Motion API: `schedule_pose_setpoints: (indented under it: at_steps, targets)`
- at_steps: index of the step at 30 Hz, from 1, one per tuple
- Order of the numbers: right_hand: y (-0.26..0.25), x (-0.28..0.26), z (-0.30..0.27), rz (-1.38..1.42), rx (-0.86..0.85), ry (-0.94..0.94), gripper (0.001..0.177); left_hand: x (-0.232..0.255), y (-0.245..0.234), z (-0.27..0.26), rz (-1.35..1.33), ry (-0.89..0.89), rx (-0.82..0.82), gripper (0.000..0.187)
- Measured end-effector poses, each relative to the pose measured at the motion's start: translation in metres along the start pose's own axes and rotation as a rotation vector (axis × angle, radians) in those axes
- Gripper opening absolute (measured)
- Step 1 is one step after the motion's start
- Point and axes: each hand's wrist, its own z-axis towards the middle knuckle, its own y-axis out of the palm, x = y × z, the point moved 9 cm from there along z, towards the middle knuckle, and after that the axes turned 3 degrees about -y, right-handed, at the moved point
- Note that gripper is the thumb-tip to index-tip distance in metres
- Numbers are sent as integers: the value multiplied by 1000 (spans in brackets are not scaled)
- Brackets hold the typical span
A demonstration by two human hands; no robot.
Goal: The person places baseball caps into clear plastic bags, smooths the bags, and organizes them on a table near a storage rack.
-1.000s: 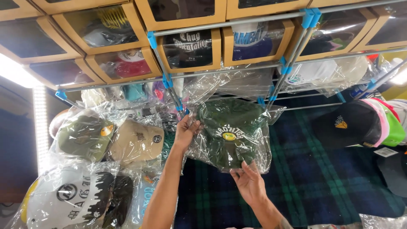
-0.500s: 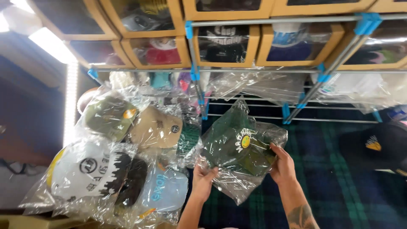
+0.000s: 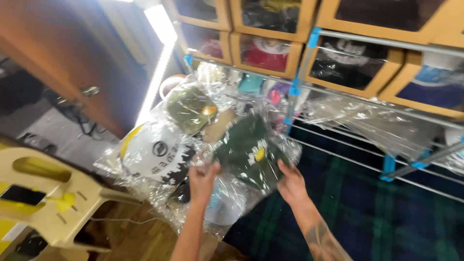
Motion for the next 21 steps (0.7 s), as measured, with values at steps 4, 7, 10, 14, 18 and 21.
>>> schedule_pose_setpoints:
  at_steps: [4, 7, 10, 14, 18, 21]
  targets:
    - [108, 19, 38, 65, -240, -51, 20, 151, -43, 48, 24, 134, 146, 59]
    - [169, 51, 74, 306, -363, 33, 21, 167, -64, 108, 38, 238, 182, 58]
    - [195, 101, 125, 273, -369, 65, 22, 161, -64, 152, -42, 266, 166, 61]
    - [168, 184, 218, -582, -133, 64, 92, 174, -52, 159, 503, 632, 449, 82]
    - [172, 188, 235, -945, -131, -42, 93, 173, 10, 155, 874, 733, 280, 66]
    - [172, 210, 299, -1074, -139, -142, 88, 171, 32, 165, 1021, 607, 87, 65]
